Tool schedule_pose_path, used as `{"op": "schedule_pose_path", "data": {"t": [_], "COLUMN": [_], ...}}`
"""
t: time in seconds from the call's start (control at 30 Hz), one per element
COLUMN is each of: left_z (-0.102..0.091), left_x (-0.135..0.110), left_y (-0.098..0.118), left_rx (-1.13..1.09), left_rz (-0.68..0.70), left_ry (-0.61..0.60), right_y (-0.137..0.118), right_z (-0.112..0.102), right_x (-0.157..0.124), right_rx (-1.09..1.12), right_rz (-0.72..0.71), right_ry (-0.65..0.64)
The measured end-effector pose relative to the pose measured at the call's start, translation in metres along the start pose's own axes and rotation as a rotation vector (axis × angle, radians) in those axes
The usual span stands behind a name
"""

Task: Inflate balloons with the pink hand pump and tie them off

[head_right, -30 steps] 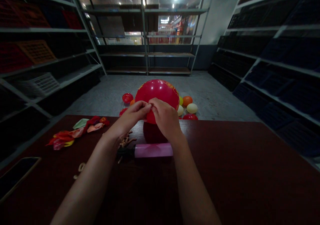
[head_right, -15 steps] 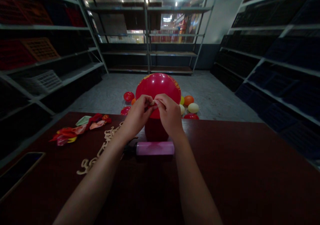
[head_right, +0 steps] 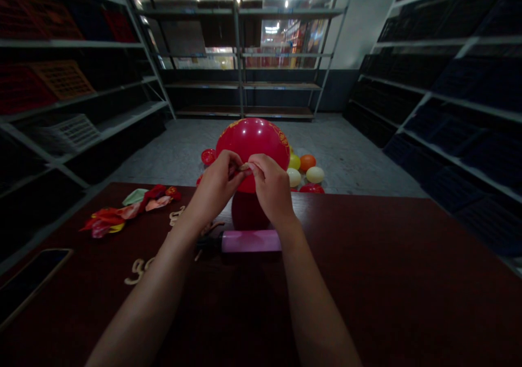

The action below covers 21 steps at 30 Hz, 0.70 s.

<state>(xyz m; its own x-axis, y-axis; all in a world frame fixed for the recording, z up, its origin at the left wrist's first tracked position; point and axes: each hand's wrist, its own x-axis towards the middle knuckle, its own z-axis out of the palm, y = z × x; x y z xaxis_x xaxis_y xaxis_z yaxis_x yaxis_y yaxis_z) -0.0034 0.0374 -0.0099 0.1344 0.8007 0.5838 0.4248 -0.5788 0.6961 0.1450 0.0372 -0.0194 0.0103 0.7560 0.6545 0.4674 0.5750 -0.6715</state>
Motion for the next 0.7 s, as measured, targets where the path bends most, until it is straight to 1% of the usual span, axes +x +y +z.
{"op": "schedule_pose_path", "data": {"t": [0.17, 0.27, 0.4, 0.47, 0.57, 0.7], "left_z": [-0.006, -0.012, -0.016, -0.016, -0.013, -0.010], "left_x": [0.000, 0.000, 0.000, 0.001, 0.003, 0.003], "left_y": [-0.001, 0.001, 0.001, -0.001, -0.003, -0.004], "left_rx": [0.021, 0.036, 0.072, 0.075, 0.073, 0.066], "left_rz": [-0.015, -0.026, 0.013, 0.059, 0.156, 0.344], "left_ry": [-0.044, -0.101, -0.158, -0.140, -0.072, 0.011], "right_y": [0.000, 0.000, 0.003, 0.005, 0.007, 0.006], "right_z": [-0.001, -0.001, -0.002, -0.004, -0.008, -0.010], "right_x": [0.000, 0.000, 0.001, 0.002, 0.004, 0.004], "right_rx": [-0.011, -0.017, 0.010, 0.048, 0.137, 0.262], "right_rz": [-0.063, -0.094, -0.125, -0.111, -0.044, 0.033], "right_ry": [-0.042, -0.065, -0.077, -0.086, -0.098, -0.087]}}
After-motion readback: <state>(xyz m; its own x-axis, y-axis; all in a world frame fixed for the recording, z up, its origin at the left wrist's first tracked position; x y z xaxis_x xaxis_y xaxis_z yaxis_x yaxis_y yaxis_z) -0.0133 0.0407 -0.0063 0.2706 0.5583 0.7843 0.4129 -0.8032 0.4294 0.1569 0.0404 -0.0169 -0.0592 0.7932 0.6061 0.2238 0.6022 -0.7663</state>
